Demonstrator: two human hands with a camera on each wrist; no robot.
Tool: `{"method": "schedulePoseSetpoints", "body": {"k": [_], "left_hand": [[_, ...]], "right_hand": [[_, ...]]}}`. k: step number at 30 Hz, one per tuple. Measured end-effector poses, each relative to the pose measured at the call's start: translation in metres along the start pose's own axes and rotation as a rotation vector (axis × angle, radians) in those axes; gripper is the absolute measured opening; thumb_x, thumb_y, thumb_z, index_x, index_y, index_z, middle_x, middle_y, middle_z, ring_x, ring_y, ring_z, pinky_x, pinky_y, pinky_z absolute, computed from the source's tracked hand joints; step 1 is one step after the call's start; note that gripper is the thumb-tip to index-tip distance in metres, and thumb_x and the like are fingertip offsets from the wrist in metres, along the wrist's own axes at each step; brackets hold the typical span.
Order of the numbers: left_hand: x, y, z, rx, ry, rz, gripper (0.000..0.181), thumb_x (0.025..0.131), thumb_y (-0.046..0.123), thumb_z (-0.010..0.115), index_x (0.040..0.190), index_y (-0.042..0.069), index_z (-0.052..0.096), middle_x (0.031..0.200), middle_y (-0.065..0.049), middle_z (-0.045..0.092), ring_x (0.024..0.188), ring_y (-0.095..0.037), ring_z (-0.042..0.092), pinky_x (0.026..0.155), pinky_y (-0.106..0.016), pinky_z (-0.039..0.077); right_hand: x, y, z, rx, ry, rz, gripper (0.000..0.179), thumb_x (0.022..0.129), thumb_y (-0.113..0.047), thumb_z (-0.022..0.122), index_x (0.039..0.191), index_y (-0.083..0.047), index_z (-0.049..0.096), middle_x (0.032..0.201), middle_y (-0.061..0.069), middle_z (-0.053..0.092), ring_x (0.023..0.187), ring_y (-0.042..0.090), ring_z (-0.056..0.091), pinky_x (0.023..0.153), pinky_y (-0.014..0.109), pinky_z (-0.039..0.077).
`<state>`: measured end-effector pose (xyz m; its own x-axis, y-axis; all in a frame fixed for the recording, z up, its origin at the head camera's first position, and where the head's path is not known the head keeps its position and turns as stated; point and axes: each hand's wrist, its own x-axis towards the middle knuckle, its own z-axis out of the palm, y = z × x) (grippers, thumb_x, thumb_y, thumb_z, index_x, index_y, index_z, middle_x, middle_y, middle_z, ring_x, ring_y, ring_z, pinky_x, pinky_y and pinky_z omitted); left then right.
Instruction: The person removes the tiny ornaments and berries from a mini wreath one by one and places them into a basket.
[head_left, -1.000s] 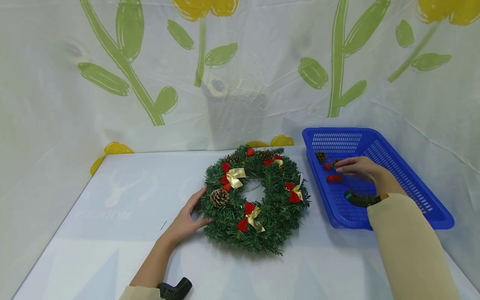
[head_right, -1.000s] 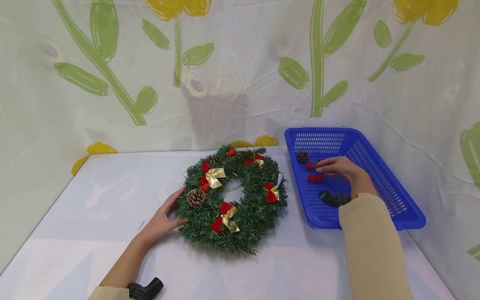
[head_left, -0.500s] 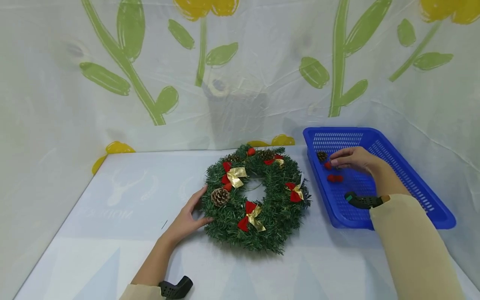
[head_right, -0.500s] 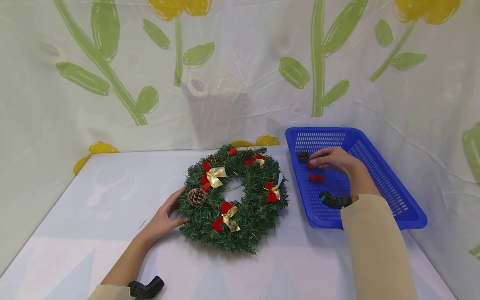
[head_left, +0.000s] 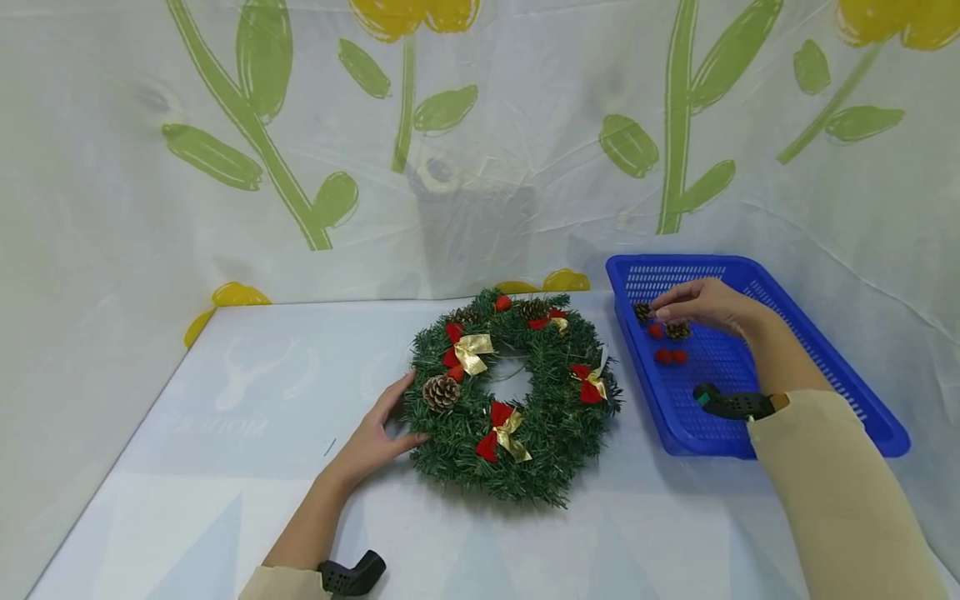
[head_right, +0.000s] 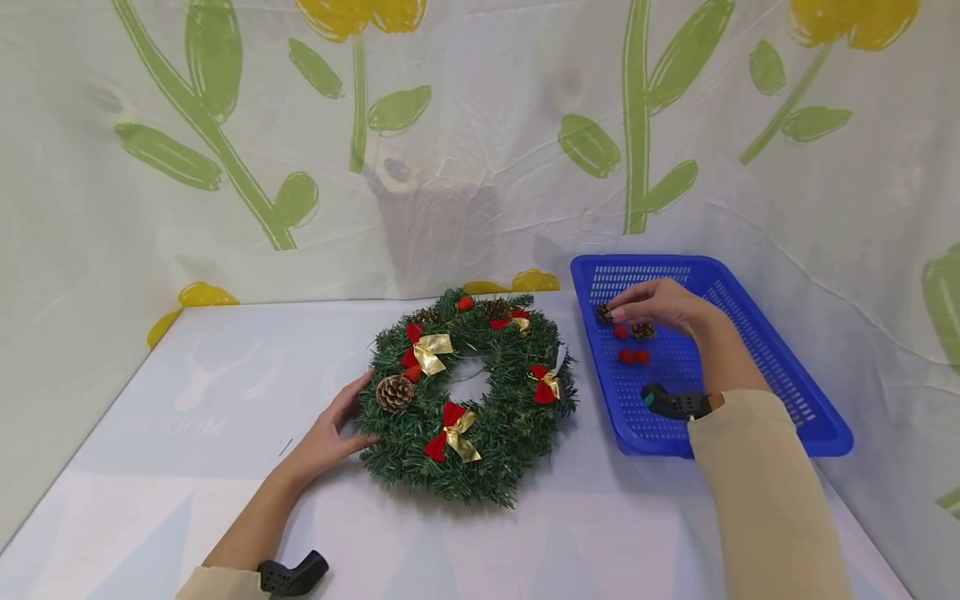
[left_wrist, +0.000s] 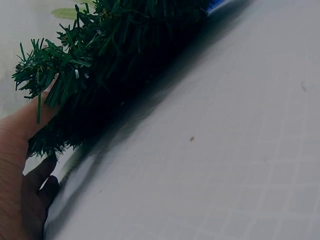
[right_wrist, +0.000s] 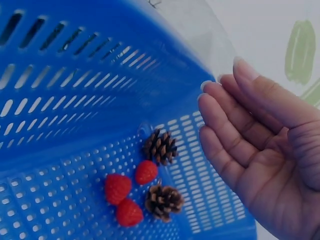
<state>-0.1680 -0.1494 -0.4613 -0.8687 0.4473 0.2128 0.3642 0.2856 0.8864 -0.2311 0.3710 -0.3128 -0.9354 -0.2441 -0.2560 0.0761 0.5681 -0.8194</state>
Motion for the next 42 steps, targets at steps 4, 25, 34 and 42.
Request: {"method": "schedulePoseSetpoints", "body": {"k": [4, 25, 34, 42], "left_hand": [[0.001, 0.000, 0.000, -0.001, -0.003, 0.004, 0.090, 0.081, 0.019, 0.074, 0.152, 0.026, 0.020, 0.157, -0.009, 0.019, 0.142, -0.039, 0.016, 0.110, -0.062, 0.017], [0.000, 0.000, -0.001, -0.012, -0.005, 0.018, 0.090, 0.081, 0.018, 0.074, 0.152, 0.024, 0.020, 0.156, -0.010, 0.019, 0.141, -0.039, 0.017, 0.111, -0.061, 0.018], [0.001, 0.000, -0.001, -0.007, -0.006, 0.018, 0.090, 0.081, 0.018, 0.074, 0.152, 0.025, 0.020, 0.156, -0.010, 0.019, 0.141, -0.040, 0.017, 0.110, -0.062, 0.018], [0.000, 0.000, -0.001, -0.011, -0.005, 0.019, 0.090, 0.081, 0.018, 0.074, 0.152, 0.025, 0.020, 0.156, -0.009, 0.019, 0.142, -0.039, 0.017, 0.110, -0.061, 0.018]], "right_hand": [[0.000, -0.006, 0.003, 0.032, -0.014, -0.029, 0.039, 0.092, -0.020, 0.063, 0.121, 0.006, 0.060, 0.112, 0.003, 0.068, 0.101, 0.010, 0.064, 0.096, 0.032, 0.049], [0.007, -0.043, 0.027, 0.026, -0.071, -0.101, 0.039, 0.088, -0.019, 0.067, 0.120, 0.003, 0.061, 0.117, 0.012, 0.065, 0.104, 0.017, 0.063, 0.087, 0.023, 0.052], [0.018, -0.053, 0.034, -0.031, -0.075, -0.152, 0.038, 0.089, -0.023, 0.066, 0.120, -0.002, 0.063, 0.112, -0.001, 0.068, 0.108, 0.019, 0.062, 0.092, 0.032, 0.051], [0.029, -0.061, 0.045, -0.002, -0.078, -0.186, 0.038, 0.090, -0.019, 0.065, 0.122, 0.001, 0.060, 0.114, 0.000, 0.068, 0.105, 0.013, 0.063, 0.102, 0.045, 0.043]]}}
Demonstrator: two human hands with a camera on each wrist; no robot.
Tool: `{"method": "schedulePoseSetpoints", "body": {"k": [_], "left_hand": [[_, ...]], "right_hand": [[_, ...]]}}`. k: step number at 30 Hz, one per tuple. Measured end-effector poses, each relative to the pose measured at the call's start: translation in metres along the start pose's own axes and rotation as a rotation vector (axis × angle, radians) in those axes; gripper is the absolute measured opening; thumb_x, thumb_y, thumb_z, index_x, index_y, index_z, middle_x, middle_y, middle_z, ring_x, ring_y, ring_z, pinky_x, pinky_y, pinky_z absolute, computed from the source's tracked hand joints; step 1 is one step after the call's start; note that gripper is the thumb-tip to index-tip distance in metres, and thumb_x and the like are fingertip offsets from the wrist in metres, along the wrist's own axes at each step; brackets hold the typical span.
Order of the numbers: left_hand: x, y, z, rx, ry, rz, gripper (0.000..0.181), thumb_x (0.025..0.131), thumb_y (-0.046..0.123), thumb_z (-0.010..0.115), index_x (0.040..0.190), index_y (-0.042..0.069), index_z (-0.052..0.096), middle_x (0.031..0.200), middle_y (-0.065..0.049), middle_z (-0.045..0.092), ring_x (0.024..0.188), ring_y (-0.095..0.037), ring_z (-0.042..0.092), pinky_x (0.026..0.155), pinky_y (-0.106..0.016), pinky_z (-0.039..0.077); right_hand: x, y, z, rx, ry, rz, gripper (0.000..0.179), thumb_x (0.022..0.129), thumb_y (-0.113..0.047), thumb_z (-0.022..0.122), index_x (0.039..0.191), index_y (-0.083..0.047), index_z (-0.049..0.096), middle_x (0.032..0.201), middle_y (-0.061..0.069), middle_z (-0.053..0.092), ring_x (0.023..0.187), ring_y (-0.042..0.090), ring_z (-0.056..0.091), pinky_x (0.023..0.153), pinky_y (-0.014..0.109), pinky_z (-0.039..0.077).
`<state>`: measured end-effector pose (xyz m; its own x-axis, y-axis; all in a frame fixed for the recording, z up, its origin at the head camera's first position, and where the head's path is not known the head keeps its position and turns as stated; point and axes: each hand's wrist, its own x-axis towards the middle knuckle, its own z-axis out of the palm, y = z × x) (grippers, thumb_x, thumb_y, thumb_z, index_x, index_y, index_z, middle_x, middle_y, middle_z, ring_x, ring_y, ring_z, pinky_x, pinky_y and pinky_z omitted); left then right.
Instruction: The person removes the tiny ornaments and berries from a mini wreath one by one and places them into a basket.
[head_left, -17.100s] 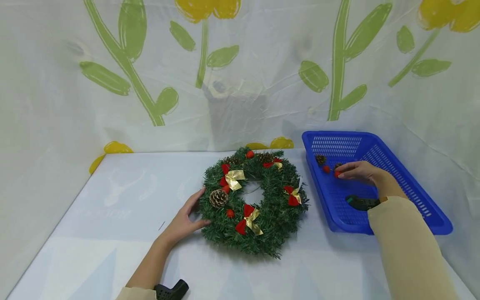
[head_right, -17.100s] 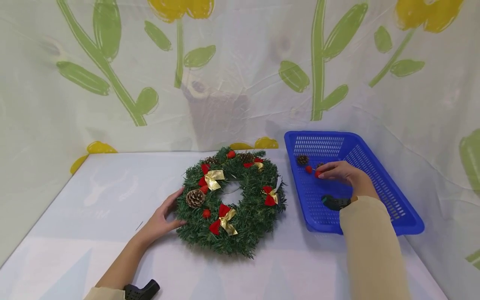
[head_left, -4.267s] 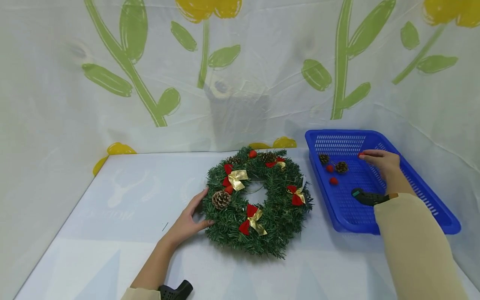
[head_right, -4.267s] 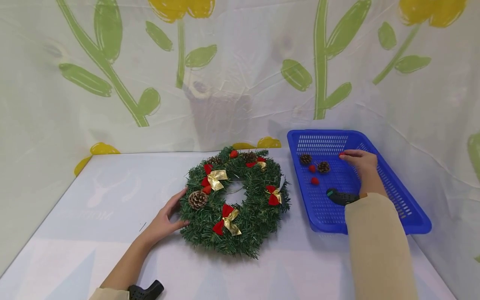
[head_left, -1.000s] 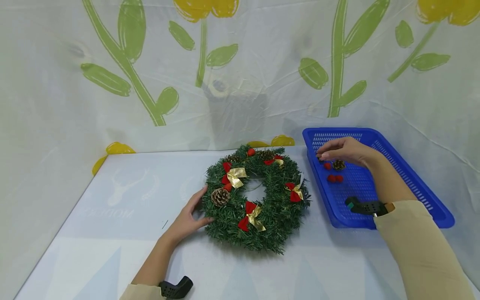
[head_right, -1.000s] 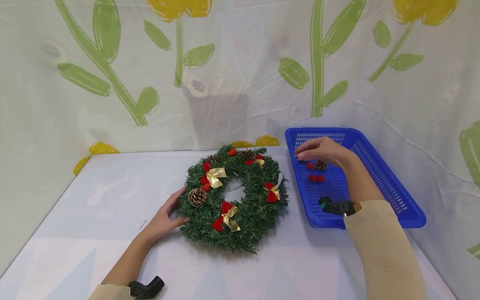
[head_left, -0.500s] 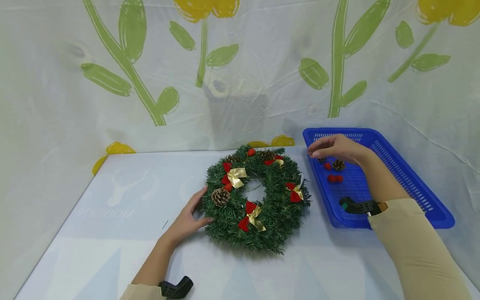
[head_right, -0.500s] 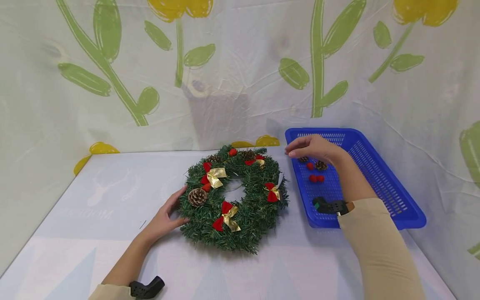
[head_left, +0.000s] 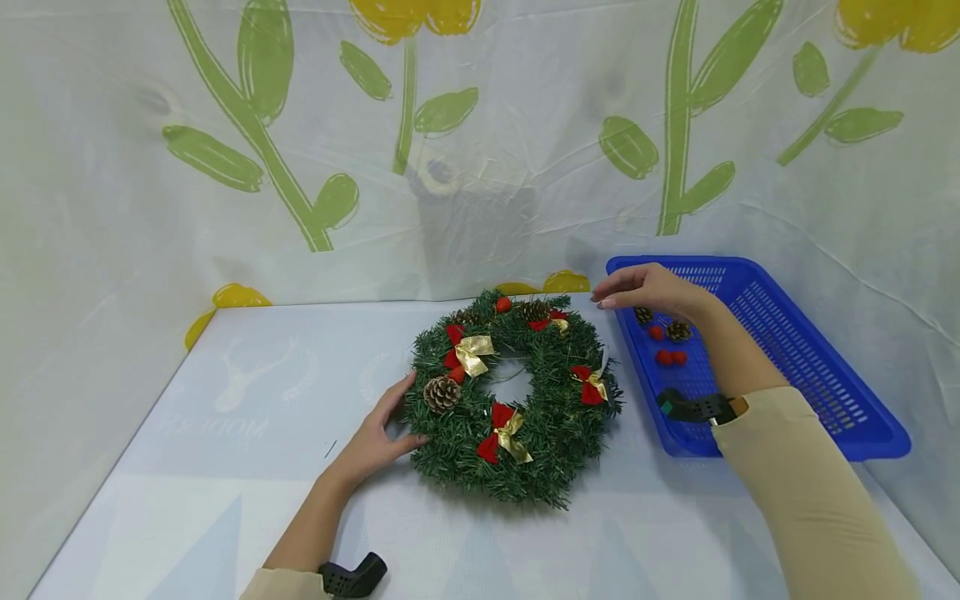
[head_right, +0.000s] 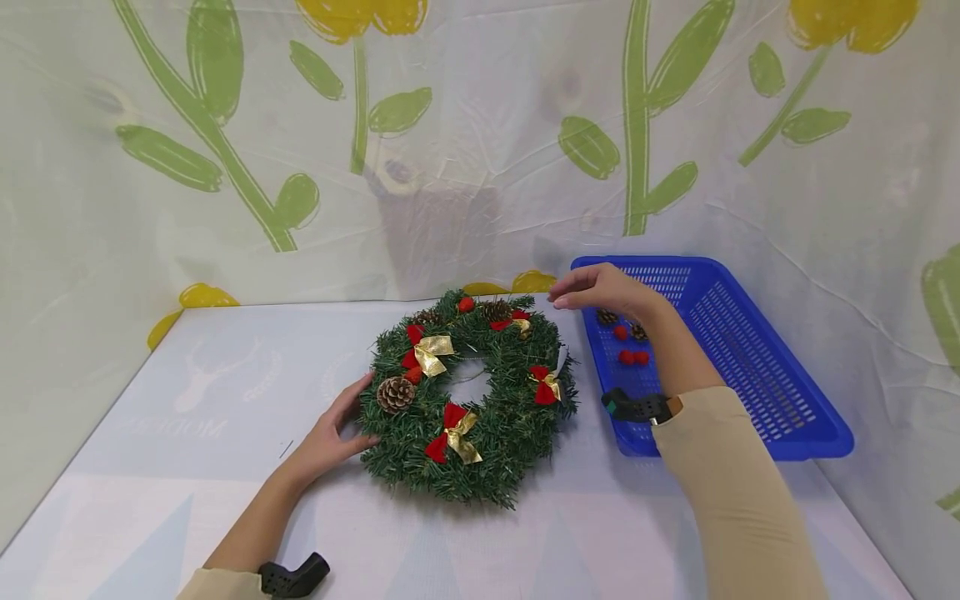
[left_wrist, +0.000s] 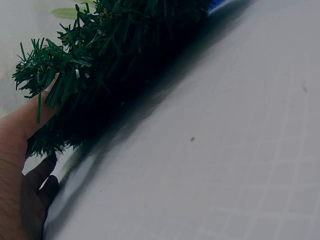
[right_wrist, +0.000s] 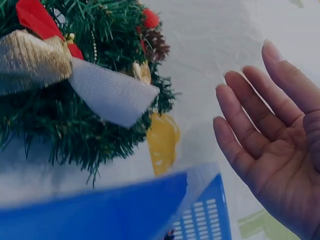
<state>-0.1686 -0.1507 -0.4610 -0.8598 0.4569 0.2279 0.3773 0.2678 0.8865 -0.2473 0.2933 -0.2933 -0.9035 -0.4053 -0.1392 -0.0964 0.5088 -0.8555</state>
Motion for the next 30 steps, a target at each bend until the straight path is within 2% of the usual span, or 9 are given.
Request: {"method": "schedulePoseSetpoints", "body": {"k": [8, 14, 18, 24, 30], "left_hand": [[0.000, -0.001, 0.000, 0.002, 0.003, 0.013, 0.090, 0.081, 0.016, 0.074, 0.152, 0.023, 0.020, 0.156, -0.010, 0.020, 0.142, -0.039, 0.017, 0.111, -0.060, 0.018], [0.000, 0.000, 0.000, 0.004, 0.005, 0.005, 0.090, 0.081, 0.017, 0.074, 0.152, 0.023, 0.020, 0.156, -0.009, 0.020, 0.142, -0.038, 0.016, 0.111, -0.060, 0.017], [0.001, 0.001, 0.000, 0.005, 0.003, 0.001, 0.090, 0.080, 0.017, 0.075, 0.152, 0.023, 0.020, 0.156, -0.009, 0.020, 0.142, -0.037, 0.016, 0.111, -0.060, 0.017], [0.001, -0.001, 0.000, 0.014, 0.006, 0.009, 0.090, 0.080, 0.016, 0.074, 0.152, 0.021, 0.020, 0.156, -0.010, 0.020, 0.142, -0.038, 0.017, 0.111, -0.061, 0.017], [0.001, -0.001, 0.000, 0.015, 0.002, 0.004, 0.091, 0.080, 0.017, 0.074, 0.152, 0.022, 0.020, 0.156, -0.011, 0.020, 0.141, -0.039, 0.018, 0.110, -0.061, 0.018]], "right_hand": [[0.016, -0.007, 0.013, -0.001, -0.004, -0.028, 0.044, 0.090, -0.017, 0.065, 0.128, 0.002, 0.055, 0.126, 0.014, 0.060, 0.111, 0.017, 0.059, 0.102, 0.043, 0.044], [0.025, -0.007, 0.021, -0.003, -0.022, -0.051, 0.052, 0.090, -0.015, 0.064, 0.135, 0.002, 0.047, 0.137, 0.026, 0.048, 0.125, 0.032, 0.048, 0.105, 0.046, 0.039], [0.030, -0.006, 0.027, -0.011, -0.019, -0.054, 0.055, 0.088, -0.015, 0.065, 0.137, 0.002, 0.046, 0.139, 0.026, 0.045, 0.130, 0.038, 0.041, 0.107, 0.050, 0.036], [0.041, -0.006, 0.035, -0.015, -0.021, -0.046, 0.060, 0.088, -0.020, 0.066, 0.140, -0.001, 0.043, 0.140, 0.023, 0.046, 0.130, 0.037, 0.041, 0.106, 0.049, 0.038], [0.053, -0.006, 0.042, 0.021, -0.021, -0.042, 0.062, 0.089, -0.016, 0.066, 0.142, -0.001, 0.039, 0.143, 0.023, 0.042, 0.131, 0.036, 0.040, 0.107, 0.049, 0.036]]}}
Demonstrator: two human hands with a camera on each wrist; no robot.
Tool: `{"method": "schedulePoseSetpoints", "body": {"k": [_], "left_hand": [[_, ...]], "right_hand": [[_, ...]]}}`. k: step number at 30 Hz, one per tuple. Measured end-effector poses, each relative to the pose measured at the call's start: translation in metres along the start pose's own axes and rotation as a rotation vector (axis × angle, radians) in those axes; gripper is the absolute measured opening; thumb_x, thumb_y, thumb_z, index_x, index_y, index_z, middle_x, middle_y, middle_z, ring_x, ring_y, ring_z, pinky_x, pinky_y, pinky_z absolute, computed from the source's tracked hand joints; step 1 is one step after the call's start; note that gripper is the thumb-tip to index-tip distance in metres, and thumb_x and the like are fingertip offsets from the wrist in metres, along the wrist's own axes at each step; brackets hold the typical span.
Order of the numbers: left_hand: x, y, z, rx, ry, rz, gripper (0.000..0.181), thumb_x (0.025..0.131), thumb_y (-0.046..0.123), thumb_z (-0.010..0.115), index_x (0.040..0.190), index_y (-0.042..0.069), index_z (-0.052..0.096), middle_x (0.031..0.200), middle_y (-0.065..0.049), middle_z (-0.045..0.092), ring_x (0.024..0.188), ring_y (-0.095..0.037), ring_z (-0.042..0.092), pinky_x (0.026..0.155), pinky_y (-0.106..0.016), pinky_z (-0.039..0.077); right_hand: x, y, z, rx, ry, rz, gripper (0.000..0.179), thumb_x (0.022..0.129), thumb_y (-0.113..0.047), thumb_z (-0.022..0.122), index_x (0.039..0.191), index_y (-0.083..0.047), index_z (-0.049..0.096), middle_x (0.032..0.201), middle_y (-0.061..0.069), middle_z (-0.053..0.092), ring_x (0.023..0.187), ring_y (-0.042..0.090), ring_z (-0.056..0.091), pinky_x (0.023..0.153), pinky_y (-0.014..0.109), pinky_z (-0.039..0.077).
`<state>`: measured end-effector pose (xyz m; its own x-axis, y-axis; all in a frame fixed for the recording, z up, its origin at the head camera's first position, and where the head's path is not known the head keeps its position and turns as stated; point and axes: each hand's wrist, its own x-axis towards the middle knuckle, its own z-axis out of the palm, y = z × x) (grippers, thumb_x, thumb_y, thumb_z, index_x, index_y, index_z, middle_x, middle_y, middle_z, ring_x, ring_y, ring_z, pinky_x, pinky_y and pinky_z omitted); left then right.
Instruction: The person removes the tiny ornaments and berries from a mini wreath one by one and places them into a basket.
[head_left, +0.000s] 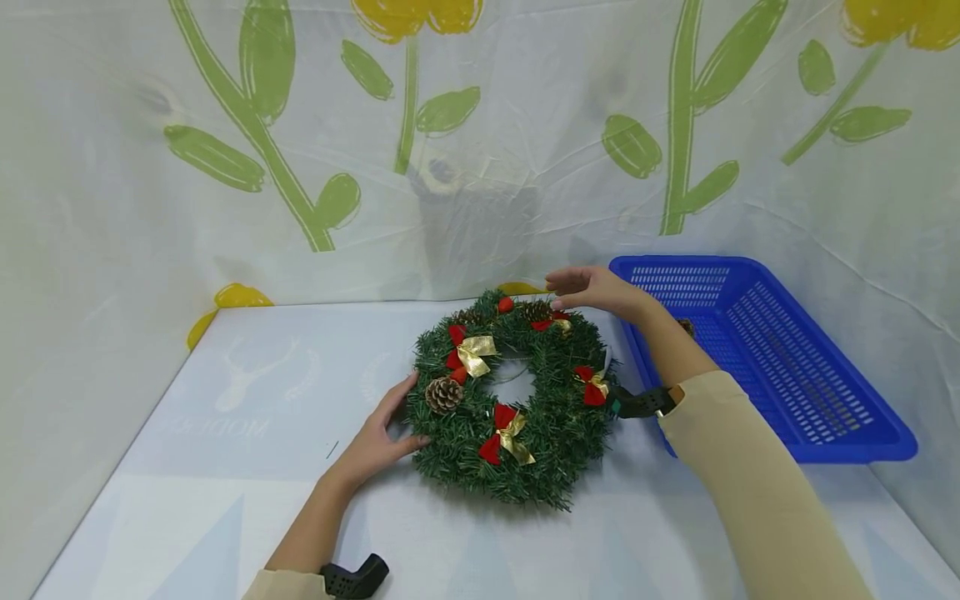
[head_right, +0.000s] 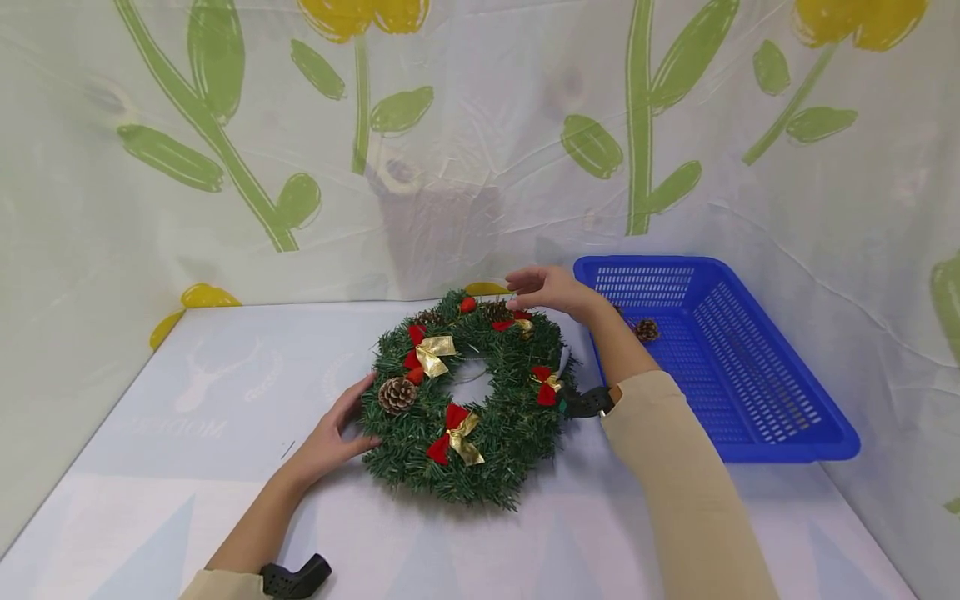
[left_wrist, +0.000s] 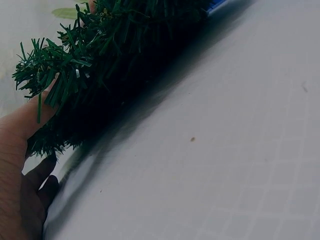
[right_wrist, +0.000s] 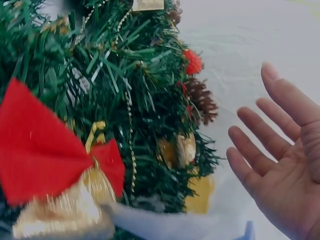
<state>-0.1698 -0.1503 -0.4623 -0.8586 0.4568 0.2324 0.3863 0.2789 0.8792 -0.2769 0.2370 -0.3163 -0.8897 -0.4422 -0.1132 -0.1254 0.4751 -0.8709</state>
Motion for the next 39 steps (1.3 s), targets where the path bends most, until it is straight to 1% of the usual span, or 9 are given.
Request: {"method": "schedulePoseSetpoints", "body": {"k": [5, 10, 13, 20, 29, 34, 39], "left_hand": [[0.000, 0.000, 0.001, -0.005, 0.000, -0.001, 0.091, 0.080, 0.017, 0.074, 0.152, 0.024, 0.020, 0.156, -0.012, 0.020, 0.141, -0.039, 0.018, 0.111, -0.060, 0.019], [0.001, 0.000, 0.002, -0.011, -0.003, -0.007, 0.091, 0.080, 0.018, 0.075, 0.152, 0.022, 0.020, 0.156, -0.013, 0.020, 0.141, -0.040, 0.018, 0.111, -0.059, 0.018], [0.001, 0.000, 0.002, -0.008, 0.000, -0.010, 0.091, 0.080, 0.018, 0.075, 0.152, 0.022, 0.021, 0.156, -0.013, 0.020, 0.141, -0.039, 0.018, 0.111, -0.058, 0.018], [0.000, 0.000, 0.002, -0.013, 0.001, -0.021, 0.090, 0.080, 0.018, 0.075, 0.152, 0.024, 0.021, 0.156, -0.010, 0.020, 0.142, -0.038, 0.018, 0.112, -0.058, 0.018], [0.000, -0.001, 0.000, -0.010, -0.002, -0.019, 0.091, 0.080, 0.017, 0.075, 0.152, 0.024, 0.020, 0.156, -0.010, 0.020, 0.141, -0.038, 0.018, 0.111, -0.058, 0.019], [0.000, -0.001, 0.000, -0.003, 0.002, -0.006, 0.091, 0.080, 0.017, 0.075, 0.152, 0.021, 0.020, 0.156, -0.012, 0.020, 0.141, -0.039, 0.020, 0.111, -0.059, 0.020], [0.000, 0.000, -0.001, -0.005, 0.001, -0.014, 0.091, 0.080, 0.018, 0.075, 0.152, 0.023, 0.020, 0.156, -0.012, 0.020, 0.141, -0.039, 0.019, 0.111, -0.059, 0.020]], "right_hand": [[0.008, 0.002, 0.007, -0.006, 0.027, 0.003, 0.060, 0.088, -0.015, 0.066, 0.141, 0.000, 0.040, 0.142, 0.025, 0.042, 0.129, 0.036, 0.042, 0.106, 0.050, 0.037], [0.012, 0.006, 0.015, 0.031, 0.049, 0.002, 0.060, 0.088, -0.012, 0.066, 0.140, 0.002, 0.040, 0.142, 0.026, 0.041, 0.130, 0.038, 0.041, 0.107, 0.052, 0.036], [0.016, 0.011, 0.019, 0.035, 0.054, 0.004, 0.060, 0.088, -0.011, 0.065, 0.140, 0.003, 0.039, 0.142, 0.026, 0.041, 0.130, 0.038, 0.040, 0.107, 0.052, 0.035], [0.023, 0.021, 0.024, -0.017, 0.068, 0.033, 0.060, 0.088, -0.014, 0.067, 0.139, 0.003, 0.041, 0.140, 0.023, 0.045, 0.130, 0.035, 0.042, 0.106, 0.049, 0.038], [0.025, 0.028, 0.027, -0.063, 0.048, 0.049, 0.061, 0.085, -0.015, 0.071, 0.137, 0.002, 0.045, 0.139, 0.023, 0.046, 0.129, 0.036, 0.042, 0.104, 0.051, 0.039], [0.028, 0.029, 0.029, -0.079, 0.075, 0.038, 0.058, 0.084, -0.015, 0.072, 0.135, 0.002, 0.049, 0.137, 0.023, 0.048, 0.127, 0.037, 0.044, 0.103, 0.052, 0.040], [0.029, 0.029, 0.030, -0.074, 0.104, 0.036, 0.053, 0.083, -0.012, 0.072, 0.131, 0.003, 0.053, 0.134, 0.023, 0.051, 0.125, 0.036, 0.046, 0.102, 0.051, 0.041]]}}
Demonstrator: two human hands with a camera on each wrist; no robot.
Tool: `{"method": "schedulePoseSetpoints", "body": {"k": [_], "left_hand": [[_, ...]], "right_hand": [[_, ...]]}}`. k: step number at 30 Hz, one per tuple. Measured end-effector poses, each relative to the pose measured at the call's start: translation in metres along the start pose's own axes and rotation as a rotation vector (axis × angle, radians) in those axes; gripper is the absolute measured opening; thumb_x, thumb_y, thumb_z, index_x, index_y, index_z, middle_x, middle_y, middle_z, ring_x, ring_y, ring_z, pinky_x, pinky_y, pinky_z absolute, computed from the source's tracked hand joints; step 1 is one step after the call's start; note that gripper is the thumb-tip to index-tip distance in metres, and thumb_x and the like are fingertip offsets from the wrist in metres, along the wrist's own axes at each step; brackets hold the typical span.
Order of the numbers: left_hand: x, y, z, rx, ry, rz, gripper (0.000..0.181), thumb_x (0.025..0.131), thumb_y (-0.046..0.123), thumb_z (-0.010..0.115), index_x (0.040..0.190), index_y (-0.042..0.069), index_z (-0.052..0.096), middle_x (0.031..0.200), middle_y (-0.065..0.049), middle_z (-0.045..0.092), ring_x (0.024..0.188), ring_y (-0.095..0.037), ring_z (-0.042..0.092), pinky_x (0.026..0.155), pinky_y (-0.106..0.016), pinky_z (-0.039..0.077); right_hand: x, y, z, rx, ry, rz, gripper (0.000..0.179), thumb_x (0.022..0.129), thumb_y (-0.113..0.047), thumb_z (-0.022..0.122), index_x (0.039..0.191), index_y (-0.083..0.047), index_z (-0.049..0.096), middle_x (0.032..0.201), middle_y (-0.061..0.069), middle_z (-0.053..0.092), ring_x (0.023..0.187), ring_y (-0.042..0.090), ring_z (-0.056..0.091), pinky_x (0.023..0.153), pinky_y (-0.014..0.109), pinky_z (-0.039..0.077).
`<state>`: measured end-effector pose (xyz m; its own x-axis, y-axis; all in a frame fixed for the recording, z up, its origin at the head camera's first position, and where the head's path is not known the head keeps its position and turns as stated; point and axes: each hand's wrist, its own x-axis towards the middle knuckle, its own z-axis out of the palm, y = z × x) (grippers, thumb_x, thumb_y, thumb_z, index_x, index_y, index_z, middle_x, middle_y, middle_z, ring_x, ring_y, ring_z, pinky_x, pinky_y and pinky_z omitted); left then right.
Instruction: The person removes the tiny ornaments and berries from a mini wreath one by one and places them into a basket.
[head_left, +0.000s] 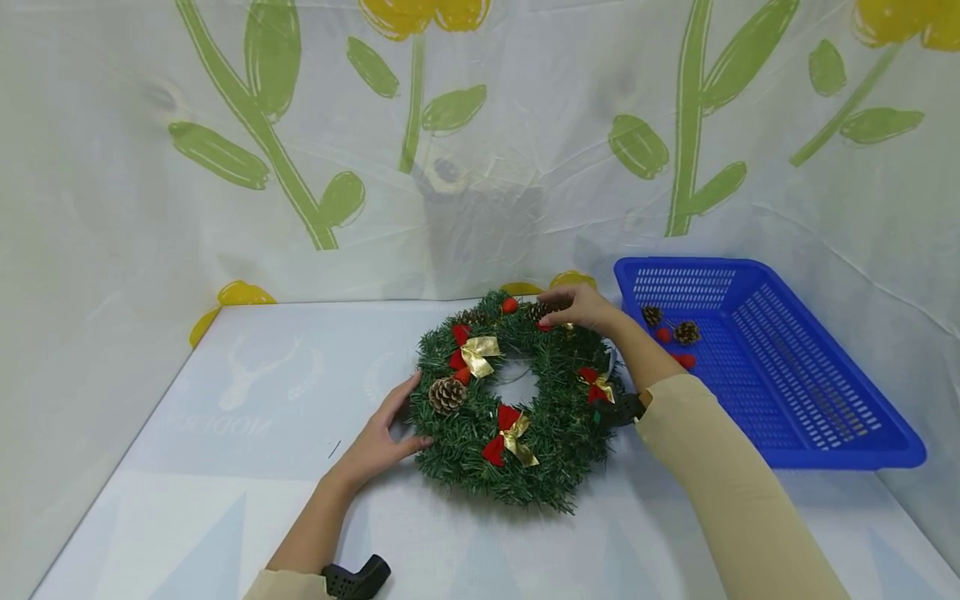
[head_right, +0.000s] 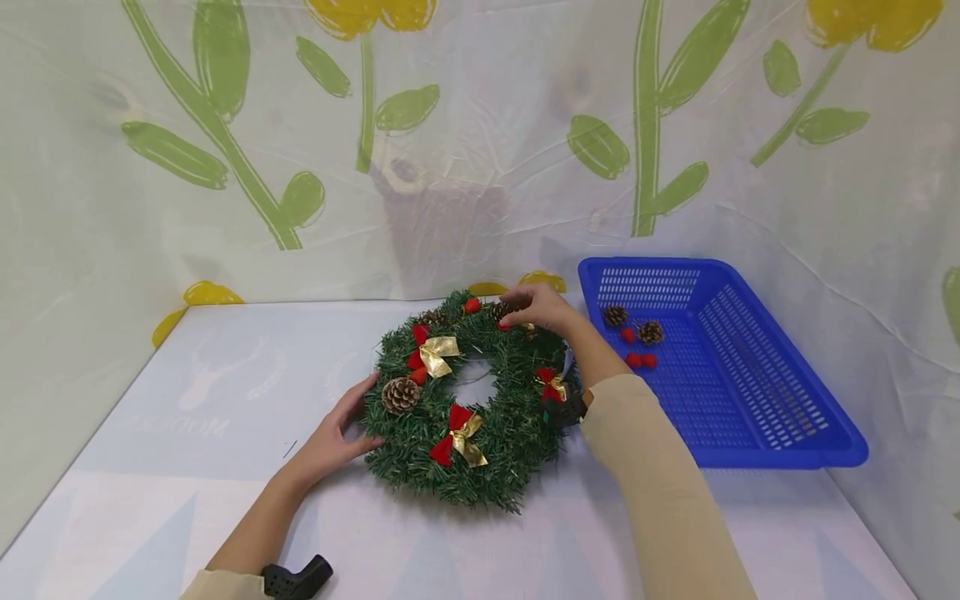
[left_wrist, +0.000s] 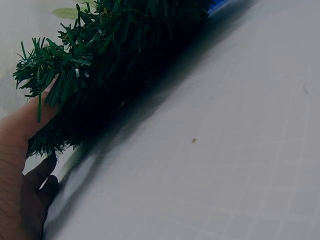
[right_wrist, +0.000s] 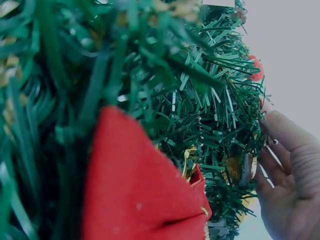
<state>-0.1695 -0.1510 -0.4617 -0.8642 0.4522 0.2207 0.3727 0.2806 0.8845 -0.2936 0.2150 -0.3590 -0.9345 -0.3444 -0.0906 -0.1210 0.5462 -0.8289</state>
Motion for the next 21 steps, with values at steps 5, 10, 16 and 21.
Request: {"method": "schedulePoseSetpoints", "body": {"k": [5, 10, 16, 21], "left_hand": [[-0.0005, 0.0006, 0.0001, -0.003, 0.000, -0.009, 0.090, 0.080, 0.018, 0.075, 0.152, 0.024, 0.020, 0.156, -0.010, 0.020, 0.141, -0.038, 0.018, 0.111, -0.059, 0.019], [-0.0012, 0.0000, -0.0003, -0.001, 0.003, -0.023, 0.090, 0.080, 0.018, 0.075, 0.152, 0.025, 0.021, 0.156, -0.009, 0.020, 0.142, -0.038, 0.017, 0.111, -0.060, 0.017], [-0.0006, 0.0004, -0.0006, -0.006, 0.002, -0.026, 0.090, 0.079, 0.017, 0.075, 0.152, 0.024, 0.021, 0.156, -0.010, 0.020, 0.142, -0.038, 0.016, 0.111, -0.060, 0.017], [-0.0008, 0.0005, 0.0001, 0.002, 0.001, -0.024, 0.090, 0.080, 0.018, 0.075, 0.152, 0.024, 0.021, 0.156, -0.009, 0.019, 0.142, -0.038, 0.017, 0.111, -0.059, 0.017]], "right_hand": [[-0.0004, -0.0009, 0.0002, -0.005, 0.029, 0.011, 0.049, 0.083, -0.013, 0.072, 0.127, 0.002, 0.057, 0.132, 0.022, 0.054, 0.121, 0.035, 0.050, 0.098, 0.048, 0.046], [-0.0012, -0.0034, -0.0006, -0.011, 0.061, 0.020, 0.044, 0.083, -0.012, 0.073, 0.123, 0.001, 0.061, 0.129, 0.020, 0.057, 0.119, 0.033, 0.053, 0.094, 0.045, 0.049], [-0.0004, -0.0033, -0.0011, -0.019, 0.085, 0.034, 0.041, 0.083, -0.015, 0.073, 0.121, -0.001, 0.064, 0.124, 0.018, 0.061, 0.116, 0.030, 0.055, 0.090, 0.038, 0.052], [-0.0027, -0.0064, -0.0020, -0.017, 0.096, 0.036, 0.040, 0.084, -0.014, 0.072, 0.121, 0.000, 0.064, 0.122, 0.018, 0.063, 0.111, 0.029, 0.059, 0.085, 0.032, 0.053]]}}
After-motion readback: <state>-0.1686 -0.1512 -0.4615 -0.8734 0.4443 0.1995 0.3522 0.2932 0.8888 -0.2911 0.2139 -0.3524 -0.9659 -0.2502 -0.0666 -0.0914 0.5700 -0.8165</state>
